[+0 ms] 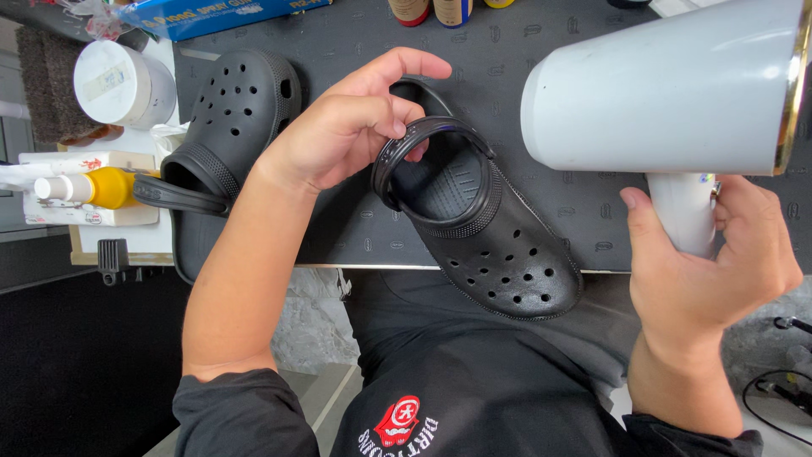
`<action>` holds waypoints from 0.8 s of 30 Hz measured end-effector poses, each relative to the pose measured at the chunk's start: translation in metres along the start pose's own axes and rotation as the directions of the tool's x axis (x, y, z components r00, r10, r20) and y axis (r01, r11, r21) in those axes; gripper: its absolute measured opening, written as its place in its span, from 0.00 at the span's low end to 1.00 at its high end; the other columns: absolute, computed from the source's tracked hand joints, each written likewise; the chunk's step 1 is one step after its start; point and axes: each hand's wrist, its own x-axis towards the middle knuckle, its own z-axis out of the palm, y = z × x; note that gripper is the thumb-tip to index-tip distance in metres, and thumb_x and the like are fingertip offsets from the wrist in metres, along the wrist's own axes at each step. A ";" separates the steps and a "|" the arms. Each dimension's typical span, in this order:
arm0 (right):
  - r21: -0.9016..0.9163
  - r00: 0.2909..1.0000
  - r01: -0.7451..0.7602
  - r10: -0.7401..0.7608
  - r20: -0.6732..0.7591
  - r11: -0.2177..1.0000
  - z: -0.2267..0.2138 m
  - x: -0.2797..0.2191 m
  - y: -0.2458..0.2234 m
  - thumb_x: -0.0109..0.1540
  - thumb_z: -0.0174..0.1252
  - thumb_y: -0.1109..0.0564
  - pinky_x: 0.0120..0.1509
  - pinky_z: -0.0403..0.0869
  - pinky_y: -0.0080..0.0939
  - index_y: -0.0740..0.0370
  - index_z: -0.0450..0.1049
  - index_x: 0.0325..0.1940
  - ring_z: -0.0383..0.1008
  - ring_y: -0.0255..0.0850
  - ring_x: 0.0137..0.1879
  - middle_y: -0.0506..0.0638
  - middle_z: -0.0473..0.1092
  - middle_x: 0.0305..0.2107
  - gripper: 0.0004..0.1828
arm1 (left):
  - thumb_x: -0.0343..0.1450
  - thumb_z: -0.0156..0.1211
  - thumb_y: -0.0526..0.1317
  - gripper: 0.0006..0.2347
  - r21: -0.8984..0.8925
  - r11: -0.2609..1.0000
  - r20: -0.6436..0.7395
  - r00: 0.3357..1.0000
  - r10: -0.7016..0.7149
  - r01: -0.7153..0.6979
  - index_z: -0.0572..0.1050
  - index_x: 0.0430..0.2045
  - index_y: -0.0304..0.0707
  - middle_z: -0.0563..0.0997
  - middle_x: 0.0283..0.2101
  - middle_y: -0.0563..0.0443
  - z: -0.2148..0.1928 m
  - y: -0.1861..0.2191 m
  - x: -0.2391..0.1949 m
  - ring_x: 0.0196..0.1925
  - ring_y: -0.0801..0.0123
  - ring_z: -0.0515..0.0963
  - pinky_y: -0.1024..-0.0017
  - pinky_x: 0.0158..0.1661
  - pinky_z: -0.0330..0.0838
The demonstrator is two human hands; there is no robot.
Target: The person paints the edges and sole of a black clog using a brush, dries the shoe and its strap with a blow dryer, and then applies more paint to the heel strap.
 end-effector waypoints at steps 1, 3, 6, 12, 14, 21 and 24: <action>-0.004 1.000 -0.005 0.005 0.009 1.000 -0.001 -0.002 0.000 0.58 0.84 0.64 0.46 0.70 0.36 0.72 0.75 0.54 0.73 0.44 0.40 0.58 0.73 0.38 0.28 | 0.65 0.48 0.30 0.29 0.003 1.000 0.001 1.000 0.001 -0.001 0.61 0.66 0.32 0.80 0.38 0.44 0.001 0.000 0.000 0.39 0.69 0.78 0.72 0.46 0.74; -0.005 0.999 -0.016 0.016 0.032 1.000 -0.004 -0.006 0.002 0.59 0.84 0.64 0.46 0.71 0.35 0.71 0.74 0.53 0.74 0.43 0.41 0.58 0.73 0.39 0.27 | 0.66 0.48 0.31 0.28 0.045 0.999 -0.013 1.000 0.012 -0.012 0.62 0.66 0.32 0.80 0.37 0.45 0.001 0.000 0.000 0.39 0.69 0.78 0.72 0.47 0.74; -0.005 0.997 -0.040 0.040 0.065 0.999 -0.008 -0.014 0.002 0.59 0.83 0.65 0.47 0.71 0.34 0.71 0.73 0.52 0.76 0.42 0.42 0.57 0.74 0.40 0.26 | 0.66 0.49 0.32 0.28 0.047 0.999 0.003 1.000 0.026 -0.027 0.62 0.66 0.31 0.79 0.37 0.45 -0.001 -0.001 0.001 0.40 0.69 0.78 0.72 0.48 0.74; -0.023 0.994 -0.093 0.094 0.055 0.995 -0.004 -0.018 0.000 0.55 0.83 0.64 0.44 0.72 0.36 0.72 0.75 0.49 0.74 0.44 0.38 0.58 0.74 0.36 0.25 | 0.67 0.49 0.32 0.28 0.042 0.998 0.021 0.998 0.051 -0.052 0.62 0.66 0.31 0.79 0.37 0.46 -0.001 -0.003 0.002 0.40 0.69 0.78 0.73 0.48 0.73; 0.005 0.994 -0.096 0.096 0.059 0.995 -0.003 -0.015 -0.002 0.56 0.82 0.64 0.46 0.73 0.36 0.72 0.75 0.50 0.75 0.43 0.39 0.57 0.74 0.37 0.25 | 0.67 0.49 0.31 0.28 0.049 0.997 0.029 0.997 0.065 -0.066 0.62 0.66 0.31 0.79 0.37 0.46 0.000 -0.002 0.001 0.40 0.70 0.78 0.73 0.48 0.73; 0.070 0.999 -0.036 0.037 -0.011 0.997 -0.001 0.007 -0.028 0.57 0.82 0.61 0.45 0.74 0.38 0.71 0.74 0.46 0.77 0.44 0.38 0.57 0.74 0.35 0.23 | 0.68 0.50 0.32 0.26 0.023 0.996 0.035 0.996 0.083 -0.084 0.62 0.65 0.33 0.80 0.39 0.48 0.009 -0.003 -0.007 0.42 0.72 0.77 0.73 0.48 0.70; 0.121 0.999 0.021 -0.017 -0.032 0.992 -0.003 0.018 -0.044 0.57 0.80 0.61 0.44 0.75 0.38 0.70 0.75 0.46 0.77 0.44 0.38 0.57 0.75 0.35 0.21 | 0.71 0.51 0.38 0.24 0.059 0.994 -0.028 0.995 0.098 -0.096 0.63 0.64 0.34 0.79 0.39 0.51 0.008 -0.003 -0.008 0.43 0.73 0.77 0.75 0.49 0.70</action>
